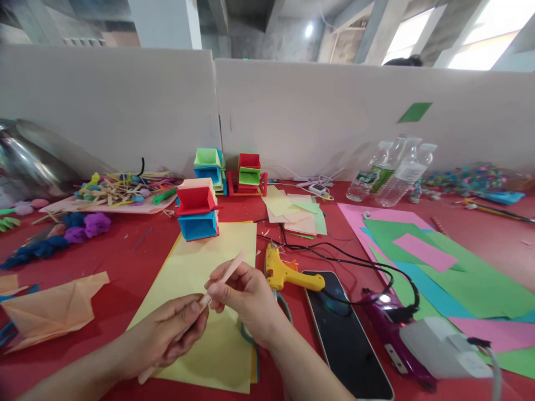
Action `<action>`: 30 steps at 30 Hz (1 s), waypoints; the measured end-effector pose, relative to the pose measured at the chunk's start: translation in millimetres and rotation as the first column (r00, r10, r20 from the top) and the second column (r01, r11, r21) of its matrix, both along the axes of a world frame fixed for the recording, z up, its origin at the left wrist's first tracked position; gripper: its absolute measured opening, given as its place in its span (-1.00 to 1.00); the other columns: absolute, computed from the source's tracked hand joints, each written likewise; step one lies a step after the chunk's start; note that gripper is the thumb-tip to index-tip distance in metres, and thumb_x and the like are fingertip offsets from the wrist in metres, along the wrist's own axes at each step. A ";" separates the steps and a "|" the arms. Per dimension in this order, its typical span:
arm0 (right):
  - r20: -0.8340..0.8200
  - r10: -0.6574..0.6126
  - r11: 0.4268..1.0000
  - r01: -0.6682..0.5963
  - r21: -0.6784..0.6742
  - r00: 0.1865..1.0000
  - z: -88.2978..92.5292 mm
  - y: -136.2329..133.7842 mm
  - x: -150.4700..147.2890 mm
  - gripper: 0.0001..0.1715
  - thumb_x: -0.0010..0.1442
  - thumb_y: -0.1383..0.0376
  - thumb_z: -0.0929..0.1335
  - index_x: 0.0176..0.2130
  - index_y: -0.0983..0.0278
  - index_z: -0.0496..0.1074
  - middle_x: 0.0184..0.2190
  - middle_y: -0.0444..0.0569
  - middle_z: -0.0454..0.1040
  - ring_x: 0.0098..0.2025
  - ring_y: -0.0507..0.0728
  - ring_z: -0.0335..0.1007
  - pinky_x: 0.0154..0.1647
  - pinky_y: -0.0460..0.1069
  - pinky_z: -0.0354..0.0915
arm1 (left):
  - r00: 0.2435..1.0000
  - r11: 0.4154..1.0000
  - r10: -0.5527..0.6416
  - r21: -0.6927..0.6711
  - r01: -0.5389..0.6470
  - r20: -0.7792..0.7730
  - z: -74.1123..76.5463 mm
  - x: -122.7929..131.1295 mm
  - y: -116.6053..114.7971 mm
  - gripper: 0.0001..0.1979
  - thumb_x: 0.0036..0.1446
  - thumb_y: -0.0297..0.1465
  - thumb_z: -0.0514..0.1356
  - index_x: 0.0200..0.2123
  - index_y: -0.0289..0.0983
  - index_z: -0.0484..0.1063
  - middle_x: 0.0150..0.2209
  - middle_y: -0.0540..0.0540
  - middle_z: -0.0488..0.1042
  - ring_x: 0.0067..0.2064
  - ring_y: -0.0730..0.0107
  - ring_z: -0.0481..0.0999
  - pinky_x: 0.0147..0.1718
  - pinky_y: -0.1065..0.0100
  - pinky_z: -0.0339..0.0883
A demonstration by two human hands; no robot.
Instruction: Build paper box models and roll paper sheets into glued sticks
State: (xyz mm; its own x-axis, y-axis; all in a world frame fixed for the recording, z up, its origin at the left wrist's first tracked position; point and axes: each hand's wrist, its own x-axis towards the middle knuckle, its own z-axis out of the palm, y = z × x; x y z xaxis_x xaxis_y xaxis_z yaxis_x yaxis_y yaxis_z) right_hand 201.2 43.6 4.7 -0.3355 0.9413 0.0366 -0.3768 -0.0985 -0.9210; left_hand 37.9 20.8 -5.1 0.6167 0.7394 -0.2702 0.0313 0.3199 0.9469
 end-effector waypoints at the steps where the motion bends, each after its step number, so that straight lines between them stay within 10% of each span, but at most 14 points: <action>1: -0.001 -0.002 1.000 0.002 0.001 1.000 -0.3 0.4 0.2 -0.76 -0.08 0.30 0.47 -0.38 0.31 0.39 -0.56 -0.19 0.39 -0.58 -0.08 0.28 -0.55 -0.16 0.21 | 0.999 0.995 0.027 0.096 -0.024 -0.036 0.5 0.1 -0.5 -0.70 0.21 -0.14 -0.09 -0.33 -0.25 0.20 -0.61 0.15 0.04 -0.66 0.61 -0.07 -0.73 0.53 -0.17; 5: 0.007 0.000 1.000 0.000 0.010 1.000 -1.4 1.7 0.8 -0.79 -0.04 0.28 0.46 -0.40 0.31 0.38 -0.59 -0.19 0.38 -0.56 -0.07 0.28 -0.53 -0.15 0.20 | 0.970 0.878 0.133 0.479 -0.019 -0.204 4.1 -0.2 -2.2 -0.75 0.22 -0.19 -0.06 -0.22 -0.24 0.24 -0.48 0.08 0.17 -0.50 0.53 0.09 -0.52 0.49 0.02; 13: 0.106 -0.028 0.998 0.022 0.052 0.994 0.1 0.6 4.8 -0.83 -0.01 0.25 0.43 -0.36 0.29 0.47 -0.55 -0.18 0.35 -0.51 -0.06 0.19 -0.45 -0.12 0.13 | 0.834 0.786 0.258 0.608 0.113 -0.489 1.7 -7.4 3.1 -0.73 0.23 -0.21 -0.11 -0.42 -0.23 0.17 -0.58 0.10 0.14 -0.53 0.49 0.13 -0.55 0.44 -0.06; 21: 0.118 -0.088 0.996 0.089 -0.005 0.989 0.1 3.2 9.9 -0.74 -0.08 0.28 0.47 -0.32 0.27 0.46 -0.50 -0.18 0.37 -0.51 -0.07 0.18 -0.45 -0.12 0.14 | 0.949 0.961 -0.110 0.212 0.177 -0.296 2.4 -24.9 16.3 -0.61 0.20 -0.09 -0.11 -0.22 -0.27 0.27 -0.59 0.12 0.22 -0.63 0.60 0.12 -0.65 0.52 0.02; 30: 0.216 -0.162 0.984 0.175 -0.041 0.963 2.5 5.9 12.2 -0.64 -0.13 0.20 0.48 -0.31 0.30 0.42 -0.51 -0.12 0.42 -0.51 -0.03 0.28 -0.50 -0.12 0.19 | 0.939 0.961 -0.207 0.122 0.248 -0.275 8.3 -39.3 25.0 -0.60 0.19 -0.10 -0.08 -0.24 -0.31 0.32 -0.58 0.07 0.32 -0.64 0.64 0.17 -0.64 0.56 0.06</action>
State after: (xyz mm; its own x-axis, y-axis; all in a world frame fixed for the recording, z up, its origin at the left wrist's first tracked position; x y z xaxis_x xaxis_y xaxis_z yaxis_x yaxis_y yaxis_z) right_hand 213.4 49.5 7.2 -0.1657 0.9833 -0.0754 -0.1902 -0.1069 -0.9759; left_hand -1.4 45.8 3.2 0.6977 0.6320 -0.3372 0.3354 0.1277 0.9334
